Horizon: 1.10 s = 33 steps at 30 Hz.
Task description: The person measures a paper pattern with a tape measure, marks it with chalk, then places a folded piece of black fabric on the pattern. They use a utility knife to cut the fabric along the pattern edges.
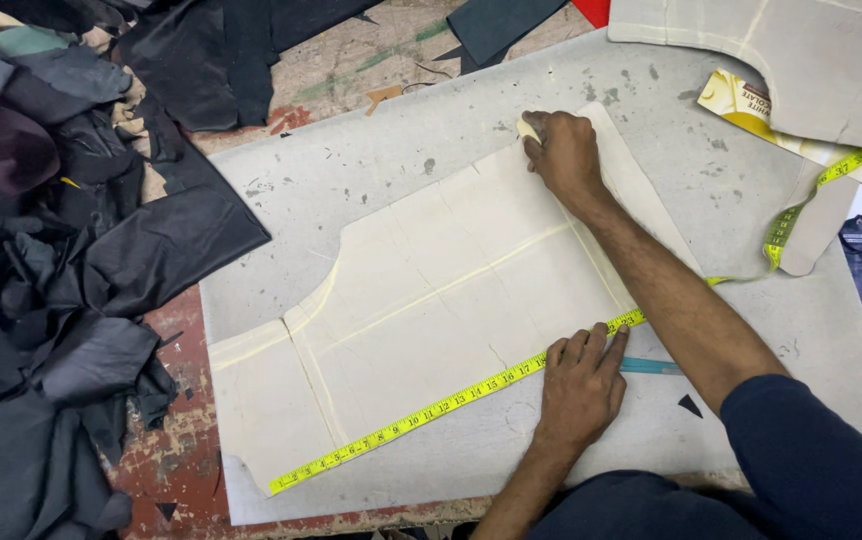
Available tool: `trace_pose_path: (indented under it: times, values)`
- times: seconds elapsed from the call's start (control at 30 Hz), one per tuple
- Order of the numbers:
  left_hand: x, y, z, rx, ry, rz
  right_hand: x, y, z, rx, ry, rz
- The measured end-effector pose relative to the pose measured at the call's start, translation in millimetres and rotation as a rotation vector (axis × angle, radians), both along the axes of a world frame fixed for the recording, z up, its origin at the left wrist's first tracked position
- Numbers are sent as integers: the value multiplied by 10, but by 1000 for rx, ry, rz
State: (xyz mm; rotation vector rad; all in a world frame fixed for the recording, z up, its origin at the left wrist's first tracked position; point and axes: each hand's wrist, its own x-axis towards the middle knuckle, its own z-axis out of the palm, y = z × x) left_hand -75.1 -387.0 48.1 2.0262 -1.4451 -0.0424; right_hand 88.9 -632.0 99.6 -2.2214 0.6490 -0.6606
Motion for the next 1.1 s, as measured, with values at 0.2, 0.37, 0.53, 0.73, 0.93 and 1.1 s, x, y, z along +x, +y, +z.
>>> trace_pose_path:
  times: [0.2,0.37,0.53,0.73,0.93,1.1]
  values:
    - [-52,29,53,-2,-3,15,-43,-45,53,-24,101,8]
    - [-76,52,76,-10,2,10,-278,26,110,-45,208,29]
    - [-113,57,89,-12,-21,19,-852,226,140,-39,284,43]
    - [-160,65,88,-12,-28,25,-1586,521,107,-77,387,30]
    - [-215,92,93,-20,-39,28,-2147,768,32,-145,444,15]
    - [-249,105,98,-18,-55,35,-2516,903,53,-174,503,32]
